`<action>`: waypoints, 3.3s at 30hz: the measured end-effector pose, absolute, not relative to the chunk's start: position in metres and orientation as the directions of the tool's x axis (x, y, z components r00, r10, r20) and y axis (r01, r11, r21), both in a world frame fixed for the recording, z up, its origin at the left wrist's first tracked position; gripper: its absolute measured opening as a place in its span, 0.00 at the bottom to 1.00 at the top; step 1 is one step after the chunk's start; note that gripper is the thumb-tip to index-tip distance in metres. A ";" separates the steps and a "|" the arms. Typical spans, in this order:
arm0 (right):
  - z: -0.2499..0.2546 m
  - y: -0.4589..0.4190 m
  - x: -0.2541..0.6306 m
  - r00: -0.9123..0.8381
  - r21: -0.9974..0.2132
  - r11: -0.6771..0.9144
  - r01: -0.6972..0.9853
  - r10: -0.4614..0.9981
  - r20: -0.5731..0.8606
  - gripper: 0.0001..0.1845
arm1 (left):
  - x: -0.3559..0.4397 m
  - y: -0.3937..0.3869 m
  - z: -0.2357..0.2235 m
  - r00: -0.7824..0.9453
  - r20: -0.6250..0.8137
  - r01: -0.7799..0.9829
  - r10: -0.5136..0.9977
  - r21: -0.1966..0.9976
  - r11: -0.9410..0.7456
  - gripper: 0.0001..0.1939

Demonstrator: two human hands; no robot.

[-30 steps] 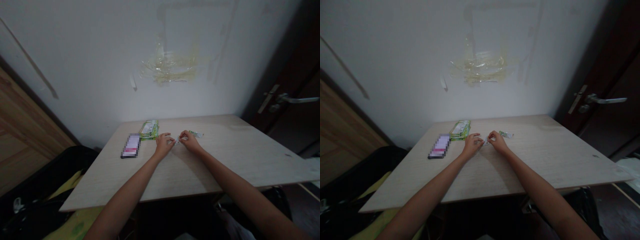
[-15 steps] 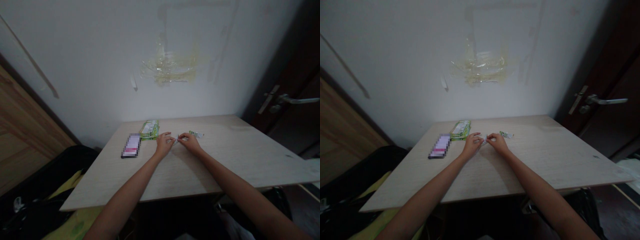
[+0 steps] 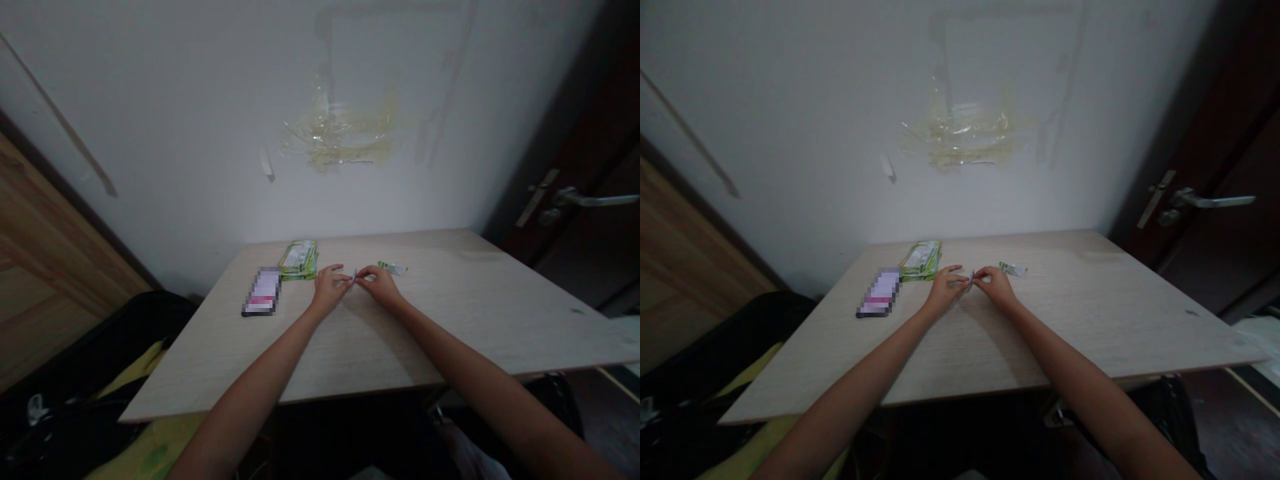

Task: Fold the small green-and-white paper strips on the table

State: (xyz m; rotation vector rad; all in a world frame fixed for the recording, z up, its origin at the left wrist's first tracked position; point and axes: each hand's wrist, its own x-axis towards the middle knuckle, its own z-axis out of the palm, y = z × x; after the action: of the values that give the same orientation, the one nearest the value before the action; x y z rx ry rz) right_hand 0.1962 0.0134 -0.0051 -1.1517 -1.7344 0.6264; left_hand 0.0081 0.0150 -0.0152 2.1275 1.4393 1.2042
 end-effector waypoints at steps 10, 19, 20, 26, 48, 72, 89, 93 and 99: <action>-0.011 0.018 0.196 -0.210 -0.828 0.434 0.355 0.900 0.381 0.09 | 0.006 0.013 -0.014 0.137 0.482 0.614 0.865 0.645 -0.456 0.06; -0.015 0.021 0.198 -0.238 -0.825 0.426 0.372 0.902 0.359 0.10 | 0.006 0.014 -0.015 0.129 0.461 0.631 0.878 0.645 -0.431 0.06; -0.015 0.021 0.198 -0.241 -0.821 0.426 0.380 0.903 0.356 0.10 | 0.006 0.013 -0.014 0.129 0.456 0.634 0.880 0.645 -0.427 0.06; -0.011 0.018 0.198 -0.267 -0.796 0.432 0.424 0.900 0.345 0.11 | 0.007 0.011 -0.012 0.128 0.434 0.655 0.892 0.638 -0.405 0.06; -0.011 0.019 0.198 -0.271 -0.769 0.438 0.466 0.898 0.347 0.11 | 0.007 0.017 -0.018 0.159 0.411 0.693 0.898 0.601 -0.398 0.07; -0.002 0.018 0.207 -0.250 -0.734 0.444 0.514 0.896 0.367 0.08 | 0.003 0.014 -0.011 0.157 0.406 0.724 0.900 0.573 -0.385 0.11; -0.004 0.023 0.218 -0.347 -0.653 0.474 0.591 0.880 0.325 0.08 | -0.008 0.024 -0.024 0.278 0.445 0.706 0.851 0.506 -0.496 0.07; -0.007 0.025 0.219 -0.364 -0.612 0.494 0.618 0.869 0.334 0.08 | -0.012 0.025 -0.022 0.326 0.429 0.705 0.842 0.483 -0.519 0.06; -0.010 0.026 0.220 -0.367 -0.581 0.501 0.642 0.865 0.342 0.08 | -0.018 0.027 -0.021 0.362 0.375 0.701 0.853 0.494 -0.515 0.09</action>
State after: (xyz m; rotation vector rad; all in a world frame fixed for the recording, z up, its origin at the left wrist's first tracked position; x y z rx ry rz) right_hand 0.2201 0.0261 -0.0097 -1.2298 -2.1274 0.4688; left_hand -0.0184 0.0267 -0.0206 2.3761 1.3879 0.8833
